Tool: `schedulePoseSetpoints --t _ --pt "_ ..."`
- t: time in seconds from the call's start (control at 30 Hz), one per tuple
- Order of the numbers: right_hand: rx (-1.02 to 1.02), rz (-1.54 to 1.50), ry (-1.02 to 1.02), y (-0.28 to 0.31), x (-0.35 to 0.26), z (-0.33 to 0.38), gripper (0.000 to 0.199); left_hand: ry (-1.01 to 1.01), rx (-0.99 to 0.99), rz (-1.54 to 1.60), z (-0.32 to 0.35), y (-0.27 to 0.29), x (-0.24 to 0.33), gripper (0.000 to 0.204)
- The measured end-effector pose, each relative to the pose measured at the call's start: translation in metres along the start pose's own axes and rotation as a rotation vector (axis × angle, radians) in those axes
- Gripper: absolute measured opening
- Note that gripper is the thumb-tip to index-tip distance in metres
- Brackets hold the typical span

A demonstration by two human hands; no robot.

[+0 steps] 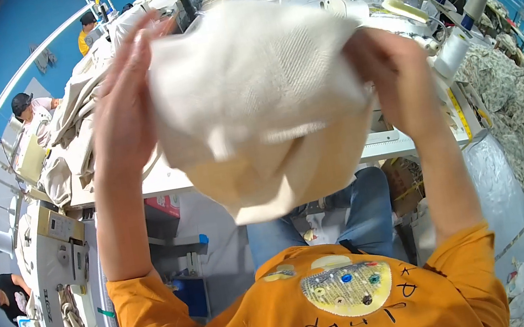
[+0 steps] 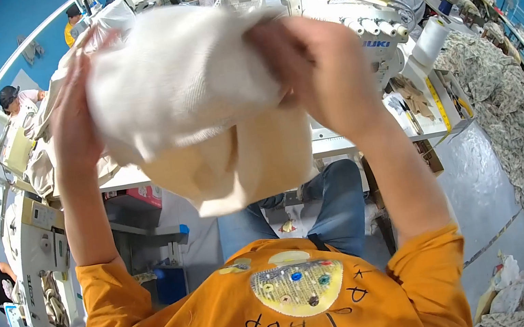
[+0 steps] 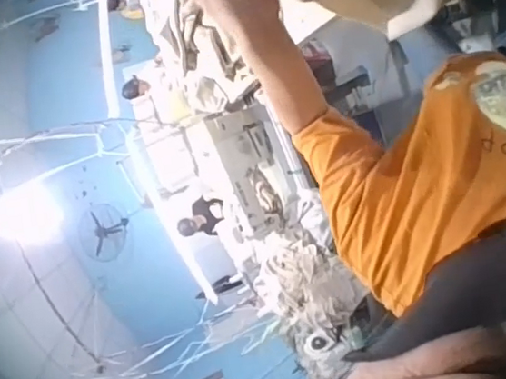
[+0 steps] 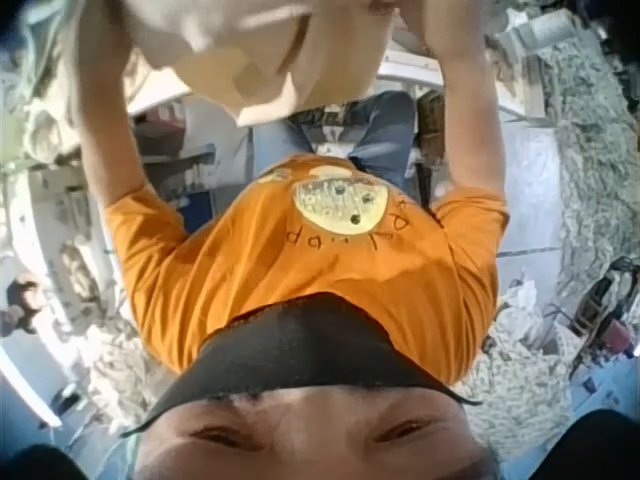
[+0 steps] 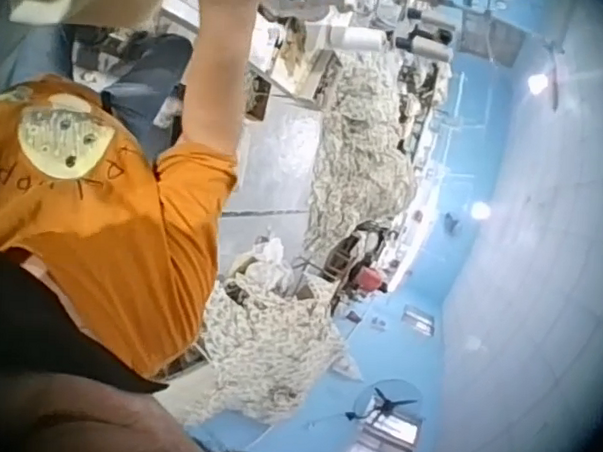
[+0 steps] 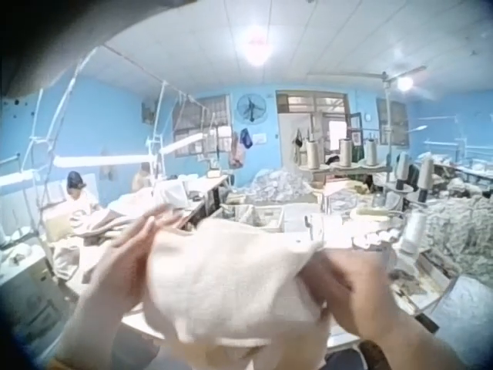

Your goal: Operating an industrial overlock sewing machine to stitch fabric pieces together.

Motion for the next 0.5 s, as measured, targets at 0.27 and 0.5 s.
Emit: schedulePoseSetpoints --t 0.27,0.5 --pt "0.041 -0.664 -0.246 -0.010 -0.011 -0.035 0.026 -0.305 -0.221 0.347 -0.022 0.027 -0.035 0.102" --pt "0.027 -0.408 0.069 -0.030 -0.002 -0.036 0.043 0.049 -0.052 -0.184 -0.022 0.018 -0.059 0.041"
Point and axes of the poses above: each hand's wrist, its own z-axis away from the middle knuckle, its own y-axis out of the back of the hand, x = y × z, the point moved 4 cm from there along -z, towards the middle knuckle, and after that the axes turned 1 degree about -z, right-handed, at the moved point
